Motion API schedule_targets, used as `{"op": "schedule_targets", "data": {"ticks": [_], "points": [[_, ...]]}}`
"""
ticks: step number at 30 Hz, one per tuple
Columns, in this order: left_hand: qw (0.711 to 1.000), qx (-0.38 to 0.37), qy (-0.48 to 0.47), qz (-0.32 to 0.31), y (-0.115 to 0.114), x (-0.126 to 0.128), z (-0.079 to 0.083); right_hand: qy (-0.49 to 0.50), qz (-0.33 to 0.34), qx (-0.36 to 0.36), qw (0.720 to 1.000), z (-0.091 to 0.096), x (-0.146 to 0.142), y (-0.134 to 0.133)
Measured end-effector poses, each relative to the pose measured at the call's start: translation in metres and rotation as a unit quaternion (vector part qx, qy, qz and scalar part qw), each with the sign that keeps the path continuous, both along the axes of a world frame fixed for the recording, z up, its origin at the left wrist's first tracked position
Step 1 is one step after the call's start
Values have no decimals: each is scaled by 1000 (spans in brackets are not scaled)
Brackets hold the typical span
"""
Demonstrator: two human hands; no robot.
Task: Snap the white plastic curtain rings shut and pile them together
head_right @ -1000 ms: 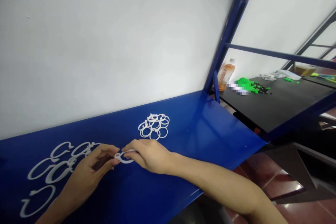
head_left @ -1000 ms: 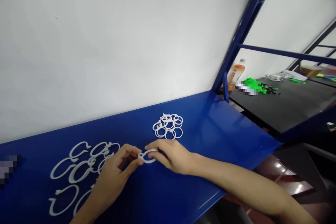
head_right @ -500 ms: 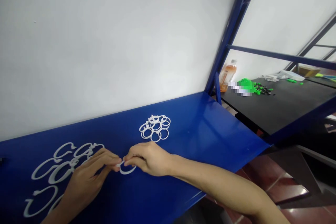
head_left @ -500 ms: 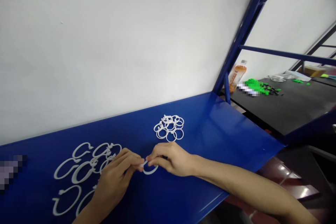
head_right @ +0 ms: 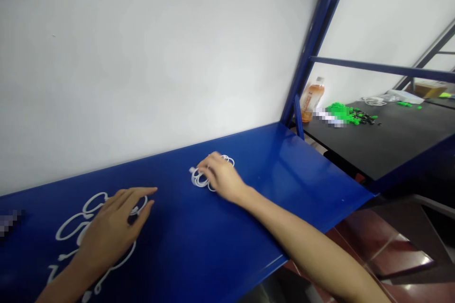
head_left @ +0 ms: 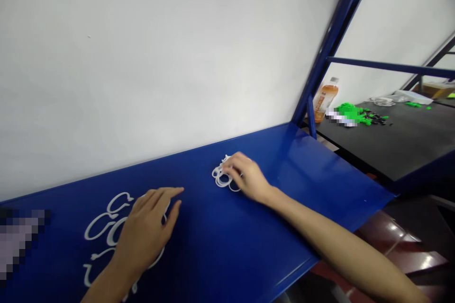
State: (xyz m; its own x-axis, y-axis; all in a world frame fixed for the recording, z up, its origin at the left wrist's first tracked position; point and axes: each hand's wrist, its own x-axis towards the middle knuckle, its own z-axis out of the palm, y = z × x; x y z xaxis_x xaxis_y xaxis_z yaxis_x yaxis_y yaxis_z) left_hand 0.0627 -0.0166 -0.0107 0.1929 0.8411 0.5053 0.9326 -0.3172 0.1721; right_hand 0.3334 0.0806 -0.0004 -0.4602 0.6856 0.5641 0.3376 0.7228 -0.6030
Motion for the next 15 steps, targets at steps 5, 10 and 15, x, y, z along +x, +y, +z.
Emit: {"op": "schedule_targets", "data": {"ticks": [5,10,15], "points": [[982,-133,91,97,10,-34,-5,24,-240,-114,964,-11,33,50],[982,-164,61,73,14,-41,-15,-2,-255,-165,953,-25,40,64],[987,-154,5,42,16,-39,-14,-20,-239,-182,954,-26,37,63]]}}
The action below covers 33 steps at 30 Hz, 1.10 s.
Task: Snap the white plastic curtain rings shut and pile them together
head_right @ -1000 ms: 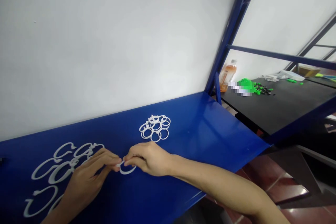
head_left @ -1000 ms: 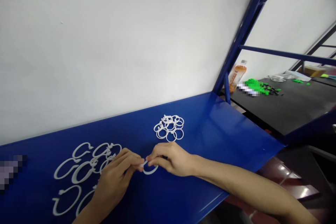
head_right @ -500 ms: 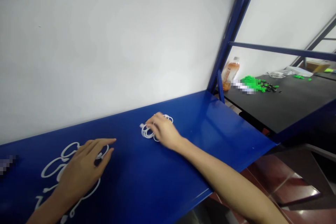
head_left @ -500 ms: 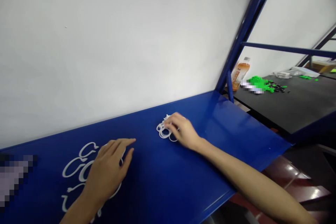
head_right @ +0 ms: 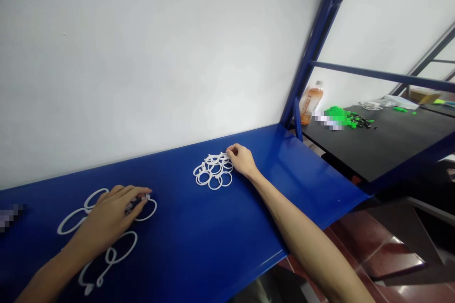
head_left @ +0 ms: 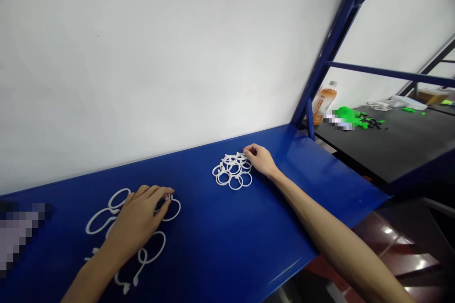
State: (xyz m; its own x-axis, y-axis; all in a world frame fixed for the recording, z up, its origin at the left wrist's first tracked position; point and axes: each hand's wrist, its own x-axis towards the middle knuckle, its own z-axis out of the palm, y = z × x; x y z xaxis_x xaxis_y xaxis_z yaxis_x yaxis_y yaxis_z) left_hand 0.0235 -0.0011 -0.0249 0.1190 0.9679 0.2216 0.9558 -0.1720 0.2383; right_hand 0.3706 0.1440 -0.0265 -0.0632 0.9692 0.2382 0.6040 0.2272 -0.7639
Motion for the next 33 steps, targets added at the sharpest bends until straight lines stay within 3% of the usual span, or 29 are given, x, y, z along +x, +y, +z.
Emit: {"op": "schedule_targets", "data": {"ticks": [4,8,13,15,17,20,23,27,30,33], "points": [[997,25,-66,-7,-2,6,11,-8,2,4,1000,2,-1,-1],[989,4,-146,6,-9,17,25,-27,-6,24,999,2,-1,-1],[978,-8,-206,21,-14,25,34,-59,-30,113,991,15,-8,-18],[975,-13,-222,16,-15,27,34,-70,14,201,977,25,-16,-36],[971,-19,-240,9,-16,30,33,-58,119,233,963,34,-26,-58],[962,-31,-272,-2,-19,39,30,-32,300,195,933,40,-42,-92],[952,-62,-299,-31,-24,51,28,-29,387,130,912,35,-55,-117],[940,-93,-325,-54,-28,61,25,-22,382,102,918,27,-63,-128],[928,-87,-354,-72,-29,66,24,-16,343,113,932,24,-63,-126],[923,-77,-366,-94,-30,69,24,-18,350,101,931,23,-62,-125]]}}
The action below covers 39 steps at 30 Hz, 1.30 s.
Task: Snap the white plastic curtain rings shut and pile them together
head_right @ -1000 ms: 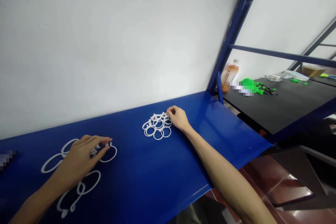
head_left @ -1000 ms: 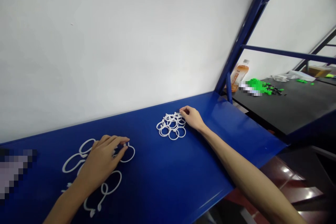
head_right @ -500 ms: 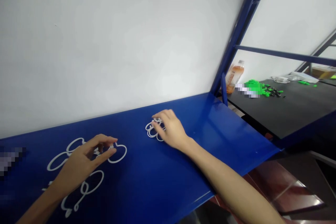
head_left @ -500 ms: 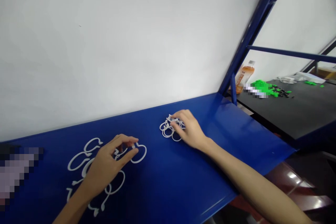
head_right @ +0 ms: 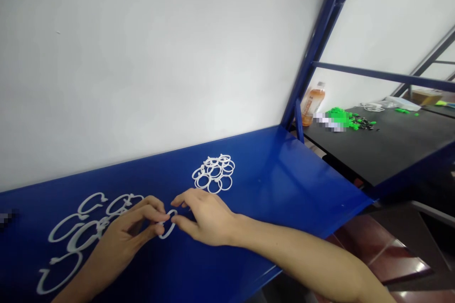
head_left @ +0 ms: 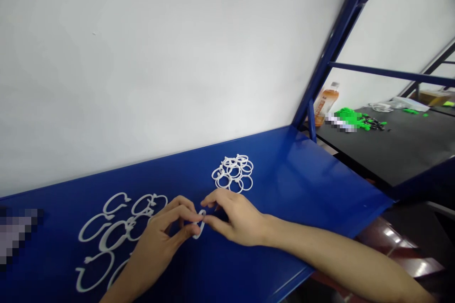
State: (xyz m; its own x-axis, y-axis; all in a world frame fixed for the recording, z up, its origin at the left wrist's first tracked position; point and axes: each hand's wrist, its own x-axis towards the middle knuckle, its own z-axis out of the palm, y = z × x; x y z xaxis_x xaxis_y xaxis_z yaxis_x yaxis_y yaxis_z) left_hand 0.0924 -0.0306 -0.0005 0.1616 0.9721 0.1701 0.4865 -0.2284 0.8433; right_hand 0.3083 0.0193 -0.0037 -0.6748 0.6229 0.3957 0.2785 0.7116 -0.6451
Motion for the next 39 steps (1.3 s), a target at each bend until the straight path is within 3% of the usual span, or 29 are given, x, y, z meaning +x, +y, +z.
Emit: {"op": "schedule_targets", "data": {"ticks": [10,17,24,33,36,39], "points": [[1000,17,-10,16,2,-3,-3,1,40,-14,999,2,0,-2],[999,16,-28,25,1,-5,-11,24,44,-94,994,-1,-2,-2],[997,18,23,74,1,-4,-8,19,82,-12,996,0,1,1],[995,66,65,38,0,1,-8,-31,129,97,986,5,6,1],[983,107,142,50,4,-4,-4,-21,88,106,990,9,10,11],[948,162,251,106,11,-21,-3,-25,-27,128,991,11,23,35]]}}
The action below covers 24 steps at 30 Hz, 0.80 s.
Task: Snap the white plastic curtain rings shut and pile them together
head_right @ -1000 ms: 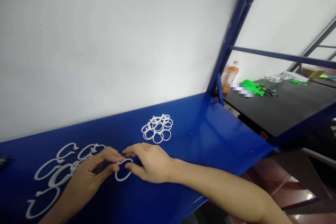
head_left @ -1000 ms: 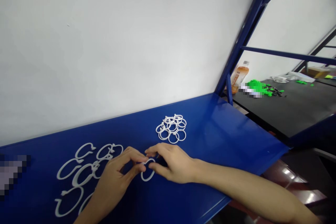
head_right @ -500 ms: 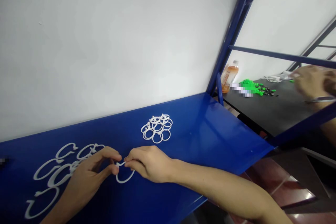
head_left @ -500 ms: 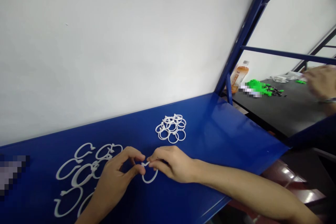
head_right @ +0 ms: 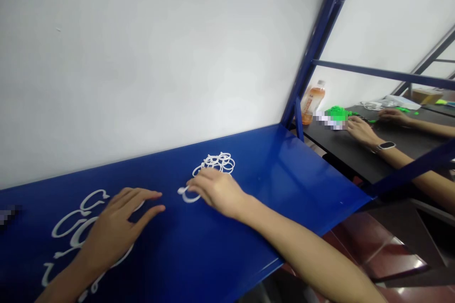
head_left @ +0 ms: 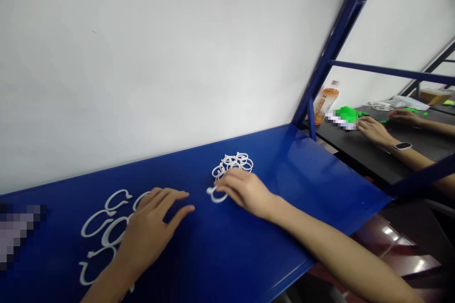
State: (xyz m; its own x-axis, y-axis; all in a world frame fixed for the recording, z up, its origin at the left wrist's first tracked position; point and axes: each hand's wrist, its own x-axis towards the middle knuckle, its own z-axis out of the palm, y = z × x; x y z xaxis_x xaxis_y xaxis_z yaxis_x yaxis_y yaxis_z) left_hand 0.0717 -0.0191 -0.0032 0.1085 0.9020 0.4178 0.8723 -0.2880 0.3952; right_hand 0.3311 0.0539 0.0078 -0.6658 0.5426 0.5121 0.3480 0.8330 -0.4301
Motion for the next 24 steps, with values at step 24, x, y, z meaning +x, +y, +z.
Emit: {"op": "schedule_targets", "data": {"ticks": [24], "points": [[973,-77,206,70,13,-42,-25,-105,-187,31,976,3,39,54]]}}
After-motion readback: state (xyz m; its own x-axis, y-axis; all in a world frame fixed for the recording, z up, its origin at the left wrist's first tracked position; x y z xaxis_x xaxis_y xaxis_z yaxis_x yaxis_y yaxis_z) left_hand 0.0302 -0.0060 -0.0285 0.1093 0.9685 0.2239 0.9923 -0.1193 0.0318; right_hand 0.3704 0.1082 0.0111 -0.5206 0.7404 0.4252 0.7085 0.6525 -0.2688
